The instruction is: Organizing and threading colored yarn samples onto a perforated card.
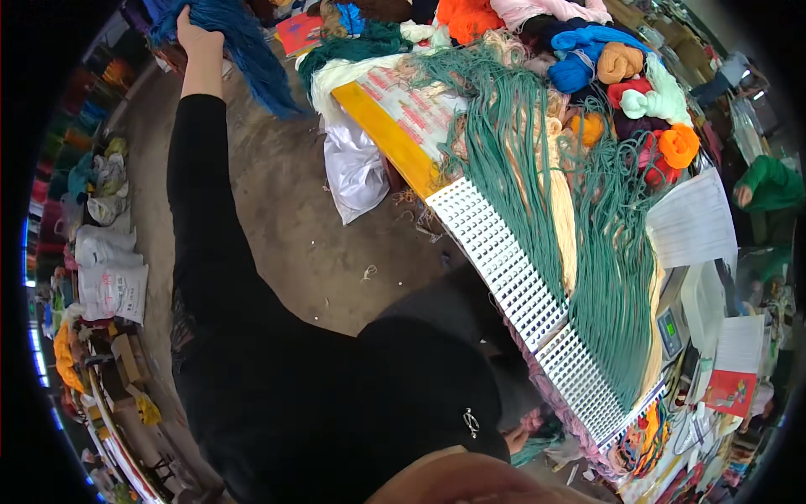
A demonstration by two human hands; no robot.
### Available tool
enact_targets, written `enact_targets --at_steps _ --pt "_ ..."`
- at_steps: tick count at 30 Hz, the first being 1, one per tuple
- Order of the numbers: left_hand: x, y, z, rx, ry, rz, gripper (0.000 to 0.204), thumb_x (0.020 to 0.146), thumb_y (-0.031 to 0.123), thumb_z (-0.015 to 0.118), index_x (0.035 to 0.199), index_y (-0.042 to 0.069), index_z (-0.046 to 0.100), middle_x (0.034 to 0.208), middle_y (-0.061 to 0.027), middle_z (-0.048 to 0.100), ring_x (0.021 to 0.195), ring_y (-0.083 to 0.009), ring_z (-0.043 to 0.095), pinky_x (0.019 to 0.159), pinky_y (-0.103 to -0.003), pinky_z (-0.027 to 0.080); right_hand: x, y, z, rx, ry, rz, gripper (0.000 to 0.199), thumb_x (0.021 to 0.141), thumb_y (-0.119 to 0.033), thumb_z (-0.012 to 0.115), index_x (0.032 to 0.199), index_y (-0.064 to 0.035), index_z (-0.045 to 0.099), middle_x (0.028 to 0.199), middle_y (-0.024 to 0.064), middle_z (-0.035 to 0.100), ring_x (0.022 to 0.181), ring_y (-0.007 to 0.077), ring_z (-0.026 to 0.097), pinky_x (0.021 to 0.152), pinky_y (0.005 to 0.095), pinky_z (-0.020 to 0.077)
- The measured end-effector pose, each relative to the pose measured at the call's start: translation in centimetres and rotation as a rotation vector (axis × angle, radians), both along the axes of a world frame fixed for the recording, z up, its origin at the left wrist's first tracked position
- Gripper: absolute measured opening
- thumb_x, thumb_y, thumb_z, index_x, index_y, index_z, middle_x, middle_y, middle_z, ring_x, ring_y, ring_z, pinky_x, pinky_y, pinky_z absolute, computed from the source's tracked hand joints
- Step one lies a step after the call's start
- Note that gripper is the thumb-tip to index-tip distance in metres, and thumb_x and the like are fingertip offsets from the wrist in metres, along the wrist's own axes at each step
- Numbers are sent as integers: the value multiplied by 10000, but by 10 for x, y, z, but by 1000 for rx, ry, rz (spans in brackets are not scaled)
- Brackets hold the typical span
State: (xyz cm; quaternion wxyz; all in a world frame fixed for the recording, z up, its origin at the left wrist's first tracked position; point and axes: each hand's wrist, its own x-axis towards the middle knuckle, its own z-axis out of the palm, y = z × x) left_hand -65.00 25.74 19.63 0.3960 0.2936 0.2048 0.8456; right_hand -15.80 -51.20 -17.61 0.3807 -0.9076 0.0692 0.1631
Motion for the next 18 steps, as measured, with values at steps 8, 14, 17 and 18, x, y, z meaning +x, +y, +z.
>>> enact_targets --at_steps 8,14,17,18 --pt "88 -202 -27 103 72 -253 487 855 348 377 1232 46 443 1251 -134 474 1149 -335 441 993 -478 322 -23 122 120 616 -262 663 132 839 -31 491 914 45 568 802 81 573 696 138 522 646 239 431" --pt "166 -323 -99 -233 -200 -480 564 850 428 393 1265 46 403 1270 -145 454 1147 -330 442 982 -492 330 -47 226 191 817 -206 1216 311 764 -68 569 1063 6 529 978 100 543 843 185 514 766 274 407" --pt "197 -367 -131 -408 -357 -846 613 829 457 422 1273 35 385 1244 -167 466 1118 -352 457 974 -496 338 -60 253 210 854 -140 1299 449 781 -136 568 1190 16 460 1130 136 505 1024 216 481 899 303 361" --pt "211 -375 -141 -468 -396 -993 626 817 462 439 1272 35 386 1239 -168 471 1116 -342 461 973 -489 342 -64 258 214 892 -89 1292 501 787 -164 566 1232 23 429 1184 149 487 1088 231 463 945 313 334"
